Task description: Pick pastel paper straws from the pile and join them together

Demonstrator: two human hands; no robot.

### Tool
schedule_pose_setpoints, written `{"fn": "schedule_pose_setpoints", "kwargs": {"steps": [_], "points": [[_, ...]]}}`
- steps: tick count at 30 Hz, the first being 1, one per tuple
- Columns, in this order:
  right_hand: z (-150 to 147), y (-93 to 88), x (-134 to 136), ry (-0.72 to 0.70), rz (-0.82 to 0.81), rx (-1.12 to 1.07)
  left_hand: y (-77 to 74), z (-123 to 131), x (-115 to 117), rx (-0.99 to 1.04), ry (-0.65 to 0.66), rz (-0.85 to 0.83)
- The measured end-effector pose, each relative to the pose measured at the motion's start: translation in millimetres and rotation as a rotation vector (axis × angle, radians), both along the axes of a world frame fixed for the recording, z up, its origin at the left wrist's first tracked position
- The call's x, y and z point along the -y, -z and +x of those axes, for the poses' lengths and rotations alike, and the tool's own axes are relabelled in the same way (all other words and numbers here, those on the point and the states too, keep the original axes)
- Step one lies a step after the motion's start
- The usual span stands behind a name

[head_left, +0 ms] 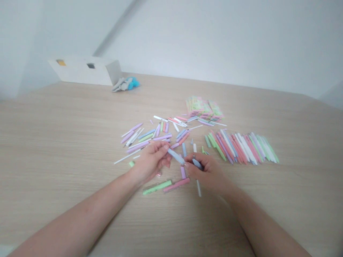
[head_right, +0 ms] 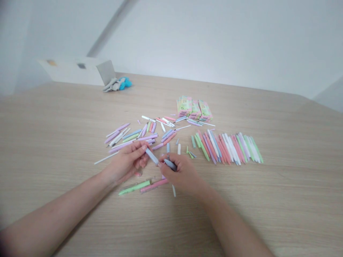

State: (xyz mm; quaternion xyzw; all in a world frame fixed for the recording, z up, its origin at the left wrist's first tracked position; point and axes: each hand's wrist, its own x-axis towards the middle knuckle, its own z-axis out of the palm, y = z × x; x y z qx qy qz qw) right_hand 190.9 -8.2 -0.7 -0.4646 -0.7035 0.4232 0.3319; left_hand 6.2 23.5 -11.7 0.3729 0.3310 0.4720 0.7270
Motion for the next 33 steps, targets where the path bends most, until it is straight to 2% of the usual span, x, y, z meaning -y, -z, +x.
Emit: {"fn": "schedule_pose_setpoints", "kwargs": {"steps": [6, 16, 24, 29, 33], "points": [[-1.8, 2.1, -0.3, 0.035, -0.012, 0.004, 2.4, 0.2, 1.0, -0.021, 0.021, -0.021], [-2.1, 2.2, -1.4, 0.167, 0.091, 0.056, 6.8, 2.1, 0.4, -0.009, 0.039, -0.113], [1.3, 1.9, -5.6, 0.359, 0.187, 0.019, 11.0, 0.3, -0.3, 0.087, 0.068, -0.132], [7.6, -0.8, -7.6, 0.406, 0.191, -0.026, 12.2, -0.7, -0.7, 0.131, 0.095, -0.142], [10.4, -3.4, -8.9, 0.442, 0.199, -0.065, 12.7, -1.1, -0.4, 0.084, 0.097, -0.144]]}}
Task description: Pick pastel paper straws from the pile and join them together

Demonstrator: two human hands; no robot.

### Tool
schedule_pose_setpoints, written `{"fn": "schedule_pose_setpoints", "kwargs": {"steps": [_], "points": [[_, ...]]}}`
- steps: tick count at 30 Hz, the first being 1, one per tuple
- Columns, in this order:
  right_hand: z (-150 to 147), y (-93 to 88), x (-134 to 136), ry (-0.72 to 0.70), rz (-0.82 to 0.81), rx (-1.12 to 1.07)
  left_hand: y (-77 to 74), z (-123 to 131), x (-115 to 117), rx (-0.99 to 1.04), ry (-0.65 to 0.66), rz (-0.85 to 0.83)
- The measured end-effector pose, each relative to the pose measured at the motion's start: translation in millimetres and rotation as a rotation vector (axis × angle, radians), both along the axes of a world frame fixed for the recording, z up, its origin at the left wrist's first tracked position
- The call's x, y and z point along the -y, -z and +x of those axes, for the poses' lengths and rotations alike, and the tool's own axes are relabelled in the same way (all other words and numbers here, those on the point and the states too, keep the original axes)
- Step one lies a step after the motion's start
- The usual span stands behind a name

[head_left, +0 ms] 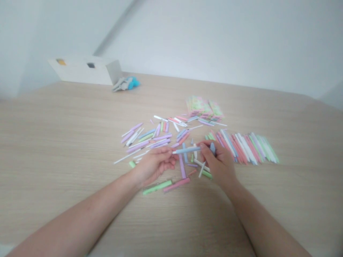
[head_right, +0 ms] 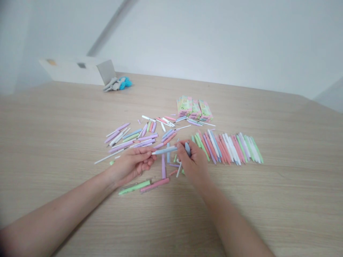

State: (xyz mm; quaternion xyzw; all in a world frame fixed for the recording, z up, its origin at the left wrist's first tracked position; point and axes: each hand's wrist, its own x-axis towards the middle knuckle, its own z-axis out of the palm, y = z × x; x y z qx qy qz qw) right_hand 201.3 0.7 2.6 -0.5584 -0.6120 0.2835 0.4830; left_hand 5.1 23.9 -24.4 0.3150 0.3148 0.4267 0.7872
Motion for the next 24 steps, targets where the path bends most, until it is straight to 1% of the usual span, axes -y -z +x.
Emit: {"fn": "schedule_pose_setpoints", "kwargs": {"steps": [5, 10, 12, 15, 18, 20, 22, 24], "points": [[2.9, 0.0, -4.3, 0.040, -0.005, -0.150, 0.2, -0.3, 0.4, -0.039, -0.004, 0.016], [5.6, 3.6, -8.5, 0.060, -0.067, -0.332, -0.7, -0.5, 0.7, -0.036, 0.000, 0.005], [6.0, 4.7, -8.8, 0.059, -0.070, -0.361, -1.2, -0.7, 1.0, -0.030, 0.009, 0.013], [5.6, 4.2, -6.3, 0.058, -0.019, -0.310, -1.9, -0.8, 1.6, -0.021, 0.017, 0.032], [4.1, 1.5, -1.5, 0.087, 0.074, -0.148, -2.5, -0.5, 2.1, -0.024, 0.012, 0.045], [2.8, -0.2, 1.4, 0.084, 0.108, -0.029, -2.8, -0.4, 2.6, -0.032, 0.010, 0.056], [1.8, -1.0, 2.4, 0.052, 0.099, 0.037, -2.9, -0.3, 3.1, -0.035, 0.016, 0.071], [1.5, -0.3, 0.8, 0.030, 0.061, 0.003, -2.3, -0.2, 3.6, -0.033, 0.029, 0.089]]}}
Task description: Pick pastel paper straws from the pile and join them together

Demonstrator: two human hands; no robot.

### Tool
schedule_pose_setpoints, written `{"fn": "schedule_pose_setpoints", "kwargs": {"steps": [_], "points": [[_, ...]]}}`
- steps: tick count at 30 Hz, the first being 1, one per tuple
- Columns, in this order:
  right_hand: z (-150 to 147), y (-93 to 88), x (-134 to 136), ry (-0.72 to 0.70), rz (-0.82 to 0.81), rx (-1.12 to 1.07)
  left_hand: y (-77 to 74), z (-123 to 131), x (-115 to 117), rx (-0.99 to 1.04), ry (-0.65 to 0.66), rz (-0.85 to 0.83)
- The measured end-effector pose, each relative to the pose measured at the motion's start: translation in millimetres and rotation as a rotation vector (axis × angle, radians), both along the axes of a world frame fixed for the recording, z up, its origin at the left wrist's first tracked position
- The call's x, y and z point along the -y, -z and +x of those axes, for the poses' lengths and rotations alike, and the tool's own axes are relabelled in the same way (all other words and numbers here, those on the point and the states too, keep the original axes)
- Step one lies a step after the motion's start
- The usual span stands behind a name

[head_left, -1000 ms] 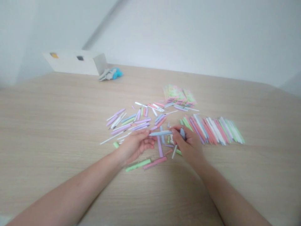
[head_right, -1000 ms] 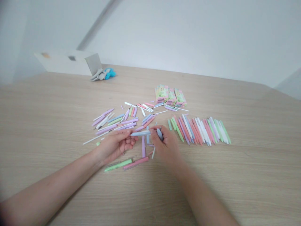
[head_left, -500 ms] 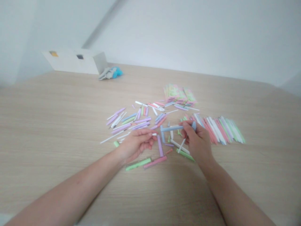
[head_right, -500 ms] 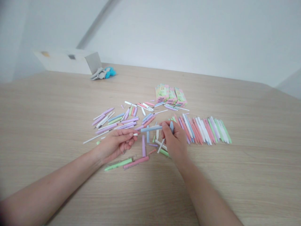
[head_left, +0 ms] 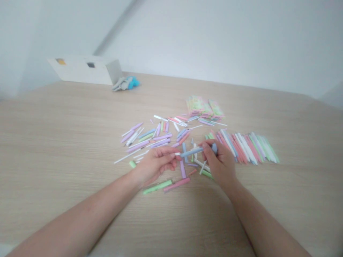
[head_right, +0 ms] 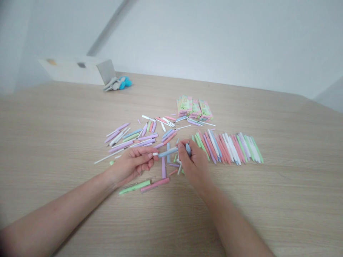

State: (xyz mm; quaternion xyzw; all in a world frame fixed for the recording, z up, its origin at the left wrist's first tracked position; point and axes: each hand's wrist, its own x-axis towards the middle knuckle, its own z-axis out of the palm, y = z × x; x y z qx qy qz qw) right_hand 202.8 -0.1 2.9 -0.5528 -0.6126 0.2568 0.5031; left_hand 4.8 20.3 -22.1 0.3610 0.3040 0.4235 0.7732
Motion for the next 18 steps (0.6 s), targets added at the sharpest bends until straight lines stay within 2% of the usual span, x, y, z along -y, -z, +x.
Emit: {"fn": "schedule_pose_setpoints", "kwargs": {"steps": [5, 8, 11, 14, 18], "points": [[0.6, 6.9, -10.6, -0.008, -0.207, -0.419, 3.2, 1.2, 1.0, -0.002, 0.027, 0.068], [-0.5, 12.0, -13.8, -0.043, -0.339, -0.532, 0.6, 2.1, 2.9, -0.063, 0.021, 0.183], [-2.9, 14.6, -11.2, -0.143, -0.432, -0.470, -7.6, 3.0, 6.3, -0.173, -0.028, 0.286], [-6.4, 11.9, -4.9, -0.271, -0.485, -0.306, -15.3, 4.2, 10.0, -0.257, -0.092, 0.339], [-12.4, 4.1, 2.4, -0.408, -0.446, -0.119, -15.4, 5.9, 13.2, -0.288, -0.169, 0.397]]}}
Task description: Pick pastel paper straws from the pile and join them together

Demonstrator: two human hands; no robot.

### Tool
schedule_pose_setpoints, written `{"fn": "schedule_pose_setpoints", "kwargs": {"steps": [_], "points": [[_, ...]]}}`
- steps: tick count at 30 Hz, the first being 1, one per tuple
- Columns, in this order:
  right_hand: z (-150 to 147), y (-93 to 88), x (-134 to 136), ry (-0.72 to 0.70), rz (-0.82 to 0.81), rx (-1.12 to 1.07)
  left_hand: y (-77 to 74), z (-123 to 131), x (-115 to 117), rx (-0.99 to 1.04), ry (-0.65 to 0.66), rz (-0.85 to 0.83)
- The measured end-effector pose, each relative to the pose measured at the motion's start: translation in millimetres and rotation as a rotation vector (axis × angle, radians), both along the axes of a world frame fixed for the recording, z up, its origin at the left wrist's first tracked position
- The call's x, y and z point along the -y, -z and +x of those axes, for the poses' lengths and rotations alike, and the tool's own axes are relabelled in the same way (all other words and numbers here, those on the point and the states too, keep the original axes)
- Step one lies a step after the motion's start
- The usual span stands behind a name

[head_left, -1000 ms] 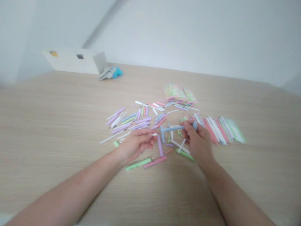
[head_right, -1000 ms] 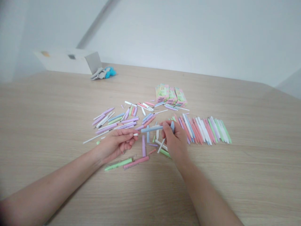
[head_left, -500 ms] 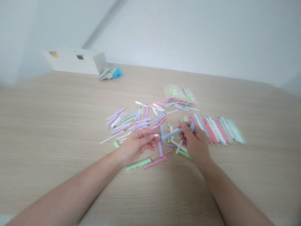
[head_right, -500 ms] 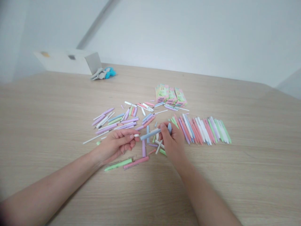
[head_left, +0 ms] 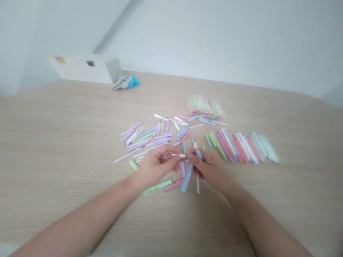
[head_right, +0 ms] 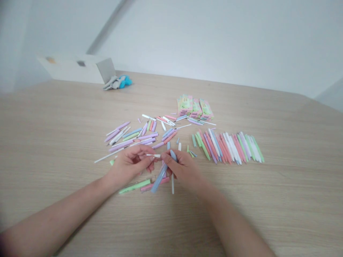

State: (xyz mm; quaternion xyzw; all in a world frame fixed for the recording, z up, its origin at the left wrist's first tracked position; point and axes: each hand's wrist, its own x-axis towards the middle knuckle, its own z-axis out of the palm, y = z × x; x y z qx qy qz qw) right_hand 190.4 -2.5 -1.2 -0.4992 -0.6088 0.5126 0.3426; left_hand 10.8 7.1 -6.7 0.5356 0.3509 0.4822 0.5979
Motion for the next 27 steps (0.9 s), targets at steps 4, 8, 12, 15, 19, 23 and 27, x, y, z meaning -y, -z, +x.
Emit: {"fn": "schedule_pose_setpoints", "kwargs": {"steps": [4, 8, 12, 15, 19, 23, 27], "points": [[-3.9, -3.7, 2.5, -0.047, 0.087, 0.027, 4.3, 0.4, 0.5, -0.036, -0.021, 0.030], [-4.5, -4.4, 3.0, -0.047, 0.086, 0.015, 2.7, -0.6, 0.2, -0.036, -0.008, 0.032], [-3.5, -4.1, 3.2, -0.071, 0.081, 0.010, -1.1, -2.8, 0.1, -0.033, 0.014, 0.071], [-2.5, -2.4, 3.1, -0.089, 0.091, -0.005, -3.0, -4.0, 0.5, -0.049, 0.023, 0.070], [-2.6, -0.8, 3.5, -0.086, 0.086, -0.018, -4.6, -4.4, 0.9, -0.064, 0.022, 0.036], [-4.0, -1.2, 4.3, -0.085, 0.078, -0.024, -3.2, -4.0, 0.3, -0.060, 0.023, 0.035], [-5.6, -1.6, 5.2, -0.093, 0.052, -0.026, -0.3, -3.9, -0.7, -0.064, 0.031, 0.050]]}}
